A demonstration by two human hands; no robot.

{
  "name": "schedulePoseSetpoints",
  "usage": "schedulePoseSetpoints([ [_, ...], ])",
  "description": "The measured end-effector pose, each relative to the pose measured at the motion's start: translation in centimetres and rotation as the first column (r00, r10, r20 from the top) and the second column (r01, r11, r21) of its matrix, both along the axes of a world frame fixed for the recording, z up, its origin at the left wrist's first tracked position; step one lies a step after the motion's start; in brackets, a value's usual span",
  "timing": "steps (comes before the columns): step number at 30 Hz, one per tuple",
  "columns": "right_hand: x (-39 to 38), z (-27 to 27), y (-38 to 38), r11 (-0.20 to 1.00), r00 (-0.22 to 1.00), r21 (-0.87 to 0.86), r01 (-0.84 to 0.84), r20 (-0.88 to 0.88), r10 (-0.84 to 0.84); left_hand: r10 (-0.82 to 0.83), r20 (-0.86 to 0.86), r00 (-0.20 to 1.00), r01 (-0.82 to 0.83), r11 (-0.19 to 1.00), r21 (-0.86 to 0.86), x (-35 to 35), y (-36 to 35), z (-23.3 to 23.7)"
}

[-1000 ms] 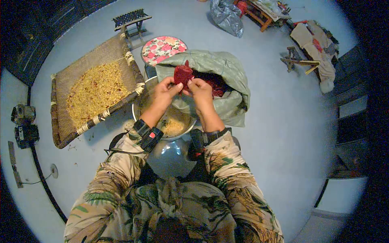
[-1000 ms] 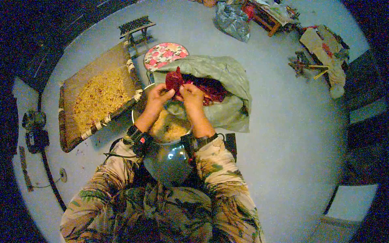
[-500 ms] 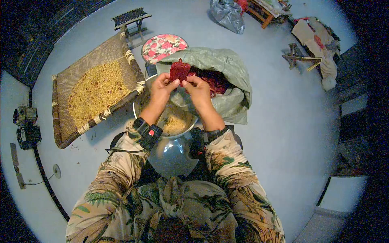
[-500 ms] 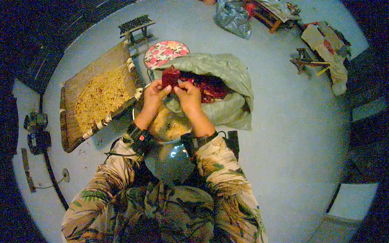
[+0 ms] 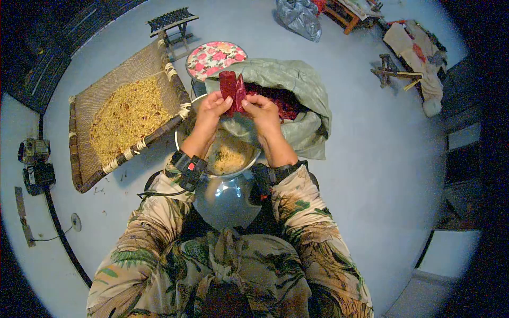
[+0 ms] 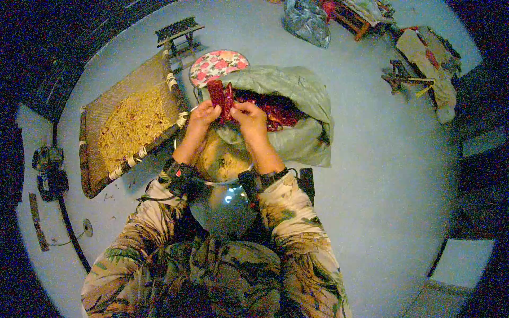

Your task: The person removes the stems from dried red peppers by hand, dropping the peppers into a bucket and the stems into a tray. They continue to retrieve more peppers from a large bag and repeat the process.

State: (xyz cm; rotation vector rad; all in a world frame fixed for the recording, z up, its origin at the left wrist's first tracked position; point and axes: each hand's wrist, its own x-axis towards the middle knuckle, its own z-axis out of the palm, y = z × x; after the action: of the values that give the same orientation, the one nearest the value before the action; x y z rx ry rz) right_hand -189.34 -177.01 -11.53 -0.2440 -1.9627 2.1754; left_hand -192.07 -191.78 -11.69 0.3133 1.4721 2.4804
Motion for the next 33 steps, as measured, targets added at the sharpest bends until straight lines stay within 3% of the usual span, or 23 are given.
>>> schedulePoseSetpoints([
  [4,-0.1,-0.3,0.3,0.993,1.000,-0.119,0.013,0.014,-0.011,-0.049,-0.015,0.999,0.049,0.999,0.011,0.2,0.8,0.1],
  [7,0.3,0.3,0.2,0.999,1.000,-0.041,-0.003,-0.025,0.002,-0.058,-0.067,0.996,0.054,0.997,-0.052,-0.2,0.9,-0.5],
  [10,0.5,1.0,-0.1,1.000,1.000,0.018,-0.005,0.001,0.005,0.005,-0.167,0.986,-0.024,0.993,-0.118,0.0,0.9,-0.5],
  [13,0.7,2.7,-0.8,0.990,0.988,-0.071,-0.122,-0.102,0.115,0.096,-0.254,0.962,-0.155,0.962,-0.224,0.7,1.0,0.0],
  [16,-0.1,1.0,-0.8,0.990,0.987,0.140,-0.017,-0.154,0.039,0.085,-0.429,0.899,-0.306,0.824,-0.477,0.8,0.9,0.1],
  [19,-0.6,0.0,-0.8,0.994,0.982,0.086,-0.069,-0.170,0.083,0.044,-0.341,0.939,-0.223,0.834,-0.505,2.0,1.2,0.9],
  [22,-0.3,0.4,-1.2,0.996,0.986,0.080,-0.033,-0.163,0.046,0.034,-0.418,0.908,-0.239,0.861,-0.450,2.4,1.4,1.4],
  [25,0.2,1.4,-1.7,0.999,0.984,-0.005,-0.051,-0.174,0.050,0.023,-0.535,0.845,-0.313,0.832,-0.458,2.5,1.4,1.6],
  [28,-0.4,0.9,-1.5,1.000,0.980,0.026,-0.001,-0.198,0.006,0.001,-0.607,0.795,-0.384,0.775,-0.501,2.2,1.4,1.1],
  [31,-0.6,2.4,1.0,0.985,0.993,0.129,0.115,-0.053,-0.109,-0.024,-0.505,0.863,-0.331,0.728,-0.600,2.3,0.9,0.4],
  [32,-0.2,4.0,2.0,0.994,0.992,0.019,0.106,0.069,-0.107,0.003,-0.511,0.859,-0.359,0.715,-0.599,2.1,0.7,0.0],
  [33,-0.9,3.1,3.9,0.987,0.988,0.055,0.149,0.028,-0.151,0.030,-0.516,0.856,-0.385,0.702,-0.599,1.6,0.6,-0.6],
])
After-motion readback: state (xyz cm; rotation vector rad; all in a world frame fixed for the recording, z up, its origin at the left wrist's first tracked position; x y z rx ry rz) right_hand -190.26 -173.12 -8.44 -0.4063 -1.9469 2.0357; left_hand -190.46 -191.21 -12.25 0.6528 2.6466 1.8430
